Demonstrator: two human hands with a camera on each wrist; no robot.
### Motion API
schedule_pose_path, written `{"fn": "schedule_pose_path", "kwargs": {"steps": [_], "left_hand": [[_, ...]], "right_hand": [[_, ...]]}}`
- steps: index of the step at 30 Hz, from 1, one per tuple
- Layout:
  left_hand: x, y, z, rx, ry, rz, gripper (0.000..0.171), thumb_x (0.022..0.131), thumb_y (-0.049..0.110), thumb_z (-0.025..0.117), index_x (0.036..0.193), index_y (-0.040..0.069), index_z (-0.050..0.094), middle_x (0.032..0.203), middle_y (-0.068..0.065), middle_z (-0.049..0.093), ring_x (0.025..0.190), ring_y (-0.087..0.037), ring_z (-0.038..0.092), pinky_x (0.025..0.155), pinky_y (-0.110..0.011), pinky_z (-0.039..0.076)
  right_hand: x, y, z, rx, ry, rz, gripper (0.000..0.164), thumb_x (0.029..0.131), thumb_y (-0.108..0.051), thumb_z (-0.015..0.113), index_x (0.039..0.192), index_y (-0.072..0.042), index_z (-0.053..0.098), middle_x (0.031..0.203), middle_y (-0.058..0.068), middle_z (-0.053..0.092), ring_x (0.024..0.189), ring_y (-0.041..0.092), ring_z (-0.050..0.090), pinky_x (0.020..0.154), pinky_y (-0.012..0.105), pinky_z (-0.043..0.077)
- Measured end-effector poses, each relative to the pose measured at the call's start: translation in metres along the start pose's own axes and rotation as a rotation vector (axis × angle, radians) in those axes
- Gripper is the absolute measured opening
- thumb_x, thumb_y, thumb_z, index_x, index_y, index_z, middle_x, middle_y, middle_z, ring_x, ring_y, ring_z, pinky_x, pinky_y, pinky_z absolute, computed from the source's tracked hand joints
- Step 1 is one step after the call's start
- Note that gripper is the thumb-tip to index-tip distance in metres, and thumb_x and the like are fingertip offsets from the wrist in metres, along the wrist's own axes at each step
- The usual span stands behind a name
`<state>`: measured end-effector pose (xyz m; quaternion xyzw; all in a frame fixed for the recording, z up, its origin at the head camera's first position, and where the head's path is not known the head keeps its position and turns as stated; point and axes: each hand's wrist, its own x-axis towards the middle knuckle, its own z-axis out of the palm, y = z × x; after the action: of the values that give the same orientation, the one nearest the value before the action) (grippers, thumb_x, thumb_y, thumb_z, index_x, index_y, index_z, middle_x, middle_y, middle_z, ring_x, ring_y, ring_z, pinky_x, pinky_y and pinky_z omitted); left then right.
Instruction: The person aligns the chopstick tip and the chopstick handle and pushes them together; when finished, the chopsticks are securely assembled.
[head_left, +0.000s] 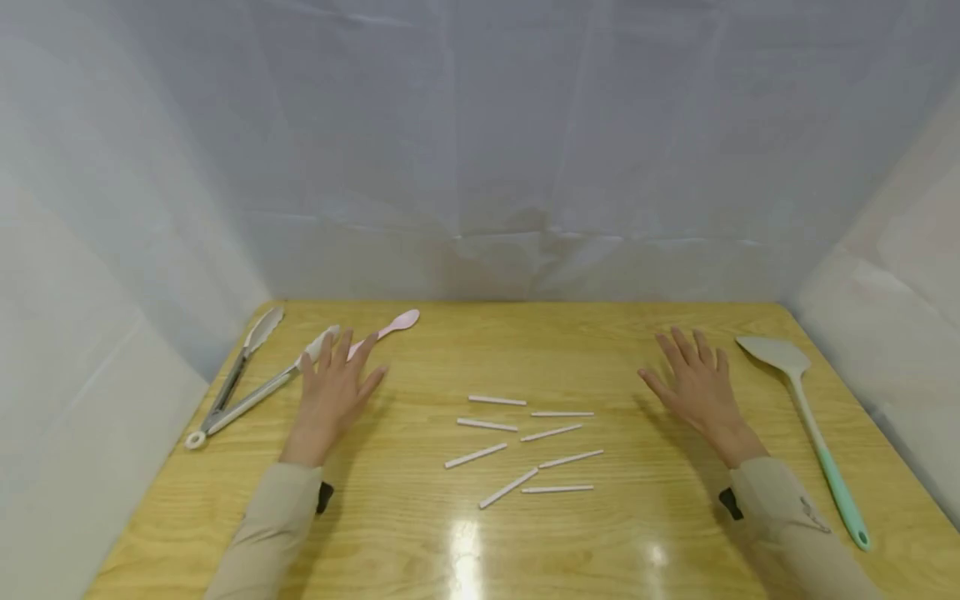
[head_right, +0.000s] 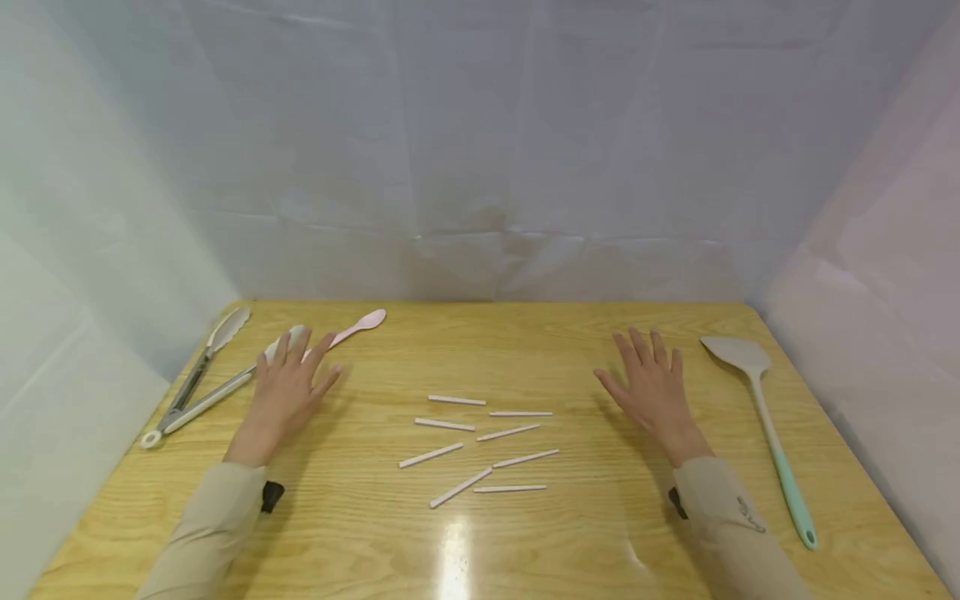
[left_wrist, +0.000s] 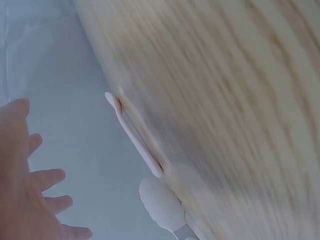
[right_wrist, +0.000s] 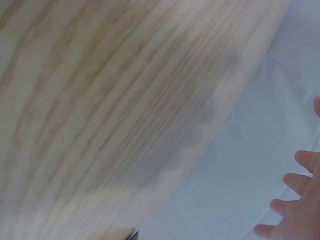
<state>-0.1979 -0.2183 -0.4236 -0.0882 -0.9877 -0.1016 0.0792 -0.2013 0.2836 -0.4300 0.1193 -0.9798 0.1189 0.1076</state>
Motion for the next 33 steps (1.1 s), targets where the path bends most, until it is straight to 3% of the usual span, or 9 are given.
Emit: {"fn": "schedule_pose_path", "kwargs": {"steps": [6,12,17,20,23,27,33], "left_hand": [[0.004,0.003,-0.002,-0.014,-0.003,0.017,0.055,0.101,0.043,0.04,0.146,0.013,0.033,0.15,-0.026,0.025,0.138,-0.047,0.014,0.104,-0.069,0.014],[0.005,0.009,0.0,-0.047,0.026,0.077,0.048,0.101,0.034,0.044,0.137,0.002,0.047,0.135,-0.025,0.047,0.126,-0.045,0.039,0.099,-0.061,0.032],[0.006,0.015,0.005,-0.061,0.088,0.16,0.039,0.099,0.027,0.051,0.125,-0.002,0.057,0.12,-0.023,0.061,0.109,-0.042,0.056,0.09,-0.055,0.044],[0.007,0.019,0.006,-0.117,0.085,0.193,0.036,0.098,0.024,0.054,0.123,-0.002,0.059,0.116,-0.021,0.063,0.105,-0.04,0.059,0.088,-0.052,0.047],[0.009,0.024,0.006,-0.178,0.05,0.206,0.034,0.098,0.022,0.054,0.122,-0.001,0.06,0.114,-0.02,0.064,0.102,-0.037,0.061,0.085,-0.049,0.049],[0.011,0.029,0.006,-0.217,0.006,0.199,0.033,0.098,0.022,0.055,0.122,0.0,0.06,0.115,-0.019,0.064,0.101,-0.036,0.062,0.084,-0.048,0.05],[0.012,0.034,0.01,-0.28,-0.044,0.194,0.033,0.097,0.02,0.056,0.122,-0.001,0.06,0.118,-0.019,0.063,0.107,-0.035,0.059,0.091,-0.048,0.047]], "right_hand": [[0.001,-0.002,0.0,0.043,0.053,-0.062,0.064,0.095,-0.042,0.054,0.14,0.001,0.039,0.142,0.028,0.036,0.131,0.05,0.027,0.101,0.067,0.019],[0.003,-0.003,0.005,0.059,0.262,-0.266,0.044,0.084,-0.02,0.071,0.117,0.007,0.059,0.118,0.029,0.057,0.109,0.047,0.05,0.09,0.063,0.037],[0.004,-0.003,0.01,0.08,0.368,-0.399,0.036,0.085,-0.024,0.071,0.104,0.006,0.064,0.102,0.025,0.063,0.094,0.045,0.057,0.077,0.06,0.044],[0.005,-0.006,0.01,0.108,0.327,-0.405,0.029,0.081,-0.018,0.075,0.099,0.004,0.067,0.096,0.022,0.066,0.09,0.042,0.06,0.076,0.058,0.046],[0.005,-0.011,0.009,0.155,0.219,-0.361,0.03,0.074,-0.006,0.078,0.1,0.004,0.068,0.096,0.02,0.068,0.091,0.04,0.06,0.08,0.058,0.045],[0.003,-0.016,0.009,0.226,0.107,-0.311,0.029,0.081,-0.007,0.074,0.107,0.005,0.067,0.1,0.02,0.067,0.093,0.039,0.06,0.082,0.056,0.045],[0.004,-0.022,0.01,0.305,0.061,-0.316,0.029,0.081,-0.005,0.073,0.107,0.006,0.066,0.103,0.02,0.067,0.095,0.037,0.06,0.083,0.053,0.047]]}}
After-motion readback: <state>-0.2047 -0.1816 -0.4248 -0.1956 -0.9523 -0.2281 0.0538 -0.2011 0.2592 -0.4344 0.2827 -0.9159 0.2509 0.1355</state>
